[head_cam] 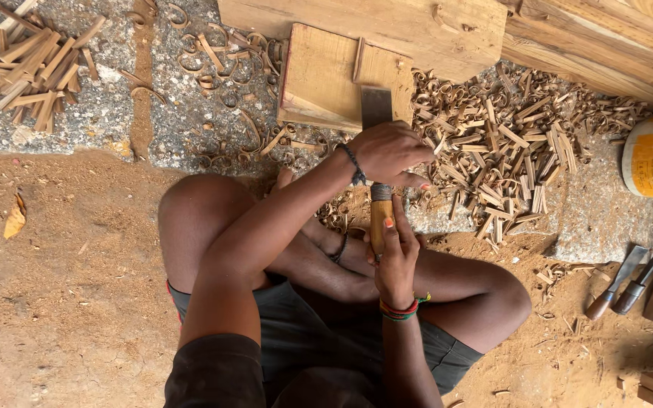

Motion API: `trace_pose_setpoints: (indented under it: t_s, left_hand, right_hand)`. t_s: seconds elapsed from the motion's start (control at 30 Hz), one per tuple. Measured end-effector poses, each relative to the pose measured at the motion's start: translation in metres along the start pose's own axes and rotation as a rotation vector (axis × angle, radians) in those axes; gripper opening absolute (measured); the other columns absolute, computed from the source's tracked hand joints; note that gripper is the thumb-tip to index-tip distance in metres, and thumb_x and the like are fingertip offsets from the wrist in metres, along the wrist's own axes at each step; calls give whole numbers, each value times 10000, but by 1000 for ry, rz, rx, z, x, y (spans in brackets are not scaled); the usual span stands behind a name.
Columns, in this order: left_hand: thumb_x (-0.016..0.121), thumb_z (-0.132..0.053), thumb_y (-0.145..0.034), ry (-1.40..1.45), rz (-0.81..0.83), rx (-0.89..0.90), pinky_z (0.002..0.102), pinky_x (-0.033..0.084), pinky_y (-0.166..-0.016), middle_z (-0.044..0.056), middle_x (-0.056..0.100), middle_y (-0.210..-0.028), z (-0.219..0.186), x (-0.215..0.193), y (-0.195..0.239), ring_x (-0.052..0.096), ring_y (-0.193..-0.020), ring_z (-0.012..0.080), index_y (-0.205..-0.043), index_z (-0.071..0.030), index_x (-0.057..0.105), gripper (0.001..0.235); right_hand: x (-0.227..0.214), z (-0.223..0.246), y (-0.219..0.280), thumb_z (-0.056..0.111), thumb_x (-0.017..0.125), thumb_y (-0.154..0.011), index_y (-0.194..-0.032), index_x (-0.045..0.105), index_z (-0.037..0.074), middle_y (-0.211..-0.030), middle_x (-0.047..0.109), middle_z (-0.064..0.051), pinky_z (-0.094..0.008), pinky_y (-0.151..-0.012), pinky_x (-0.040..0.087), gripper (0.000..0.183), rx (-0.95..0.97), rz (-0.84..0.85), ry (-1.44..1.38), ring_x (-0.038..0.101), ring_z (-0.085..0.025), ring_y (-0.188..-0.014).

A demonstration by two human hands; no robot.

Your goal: The person sits cross-legged on the ground and uses a chisel to carve a rectangular wooden block. They repeatedly scrape the surface to remove wood shavings and occasionally clear the debris with their hand.

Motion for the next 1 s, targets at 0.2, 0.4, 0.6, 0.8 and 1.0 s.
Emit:
trace_pose_setpoints:
  t_s: [0.2,0.4,0.6,0.8,1.0]
  left_hand:
    - [701,-534,-935,-31,-121,33,440,546,-800,44,640,-667,12,-6,4,644,-643,209,-1086,-101,646,462]
    - [696,-542,-946,-44,-62,-21,432,550,-762,43,619,-629,14,-10,7,628,-600,206,-1091,-108,649,459]
    - [707,-561,-940,-47,-158,-13,431,557,-804,35,630,-661,18,-15,9,652,-648,196,-1080,-125,662,460]
    - [663,-643,-909,-42,-29,-105,441,529,-964,110,692,-828,20,-14,11,690,-825,257,-1248,-103,610,639]
    - [572,-762,-881,-146,-48,-29,507,375,-1124,306,464,-1459,27,-11,9,536,-1294,398,-1434,-102,442,871]
  right_hand:
    - [5,5,0,254,456,-1057,-1592,365,33,-749,611,-59,-220,-445,375,586,-5,1,41,474,-65,-530]
    - [10,7,0,231,448,-1056,-1582,355,12,-867,643,-60,-220,-455,417,577,-4,-21,-1,581,-72,-669]
    - [9,6,-5,227,452,-1067,-1591,361,8,-864,646,-77,-212,-455,423,575,-41,16,43,577,-74,-671]
    - [3,-3,-12,253,439,-1065,-1594,348,27,-792,634,-78,-223,-444,439,582,-44,39,151,560,-74,-614]
    - [25,-5,-4,302,419,-1084,-1621,295,33,-740,588,-54,-209,-431,365,614,-23,77,40,458,-58,-517]
Point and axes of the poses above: each hand's wrist, its own y-axis away from the middle knuckle, its own x-axis out of the palm, z = x × y, the point moved 6 cm from there along -y, towards the middle knuckle
